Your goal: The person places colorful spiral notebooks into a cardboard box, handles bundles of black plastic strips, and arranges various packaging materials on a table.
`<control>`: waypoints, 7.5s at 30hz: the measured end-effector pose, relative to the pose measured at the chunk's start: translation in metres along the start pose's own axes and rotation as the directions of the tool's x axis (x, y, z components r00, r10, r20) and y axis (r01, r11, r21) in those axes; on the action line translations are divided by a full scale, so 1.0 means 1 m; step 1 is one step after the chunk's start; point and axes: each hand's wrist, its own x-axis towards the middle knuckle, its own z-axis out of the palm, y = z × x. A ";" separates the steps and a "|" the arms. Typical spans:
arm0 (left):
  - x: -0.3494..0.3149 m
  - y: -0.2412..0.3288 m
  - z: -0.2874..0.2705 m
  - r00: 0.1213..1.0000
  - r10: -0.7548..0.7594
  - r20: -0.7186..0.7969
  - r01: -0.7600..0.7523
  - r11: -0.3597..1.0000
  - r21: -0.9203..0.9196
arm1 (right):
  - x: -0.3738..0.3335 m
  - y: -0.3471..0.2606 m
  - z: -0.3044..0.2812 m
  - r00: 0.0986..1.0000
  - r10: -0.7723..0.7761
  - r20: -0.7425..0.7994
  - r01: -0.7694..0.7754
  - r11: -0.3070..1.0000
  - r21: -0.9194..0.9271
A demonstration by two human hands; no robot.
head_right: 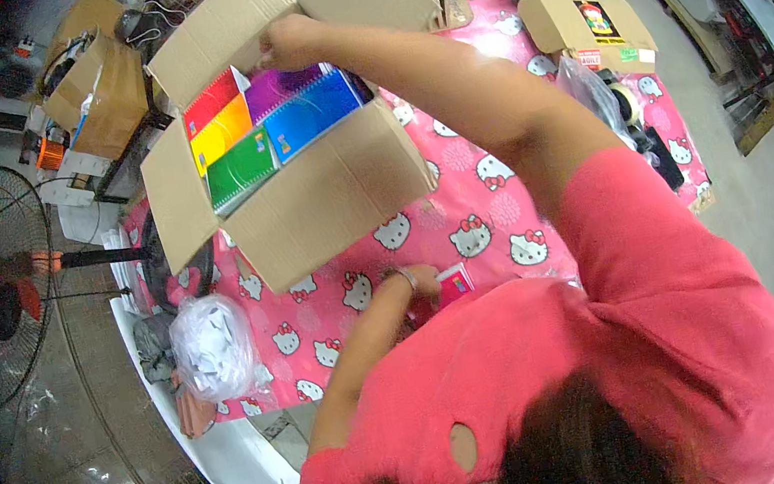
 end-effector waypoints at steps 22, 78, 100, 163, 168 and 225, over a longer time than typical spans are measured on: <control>-0.006 -0.017 0.072 0.893 -0.242 -0.379 0.183 0.966 -0.185 | 0.153 -0.005 0.151 0.654 0.368 0.661 -0.756 0.342 0.558; -0.028 -0.033 0.171 0.564 -0.548 -0.618 -0.412 0.462 -0.785 | -0.206 -0.102 -0.018 0.649 -0.760 -0.033 0.753 0.635 0.170; -0.041 -0.028 0.148 0.848 -0.316 -0.425 -0.481 -0.124 -0.868 | 0.131 -0.072 0.135 0.684 -0.292 0.669 0.109 0.947 0.303; -0.077 -0.016 0.134 0.475 -0.413 -0.777 -0.546 0.554 -0.628 | 0.056 -0.130 0.104 0.279 0.044 0.959 -0.268 0.963 0.034; -0.098 0.002 0.112 0.577 -0.400 -0.712 -0.440 0.583 -0.683 | 0.062 -0.106 0.114 0.152 -0.024 0.988 -0.387 0.918 0.082; -0.182 0.018 0.043 0.100 -0.512 -0.853 -0.290 0.805 -0.518 | -0.113 -0.027 -0.047 0.874 0.452 0.179 -0.473 0.707 0.525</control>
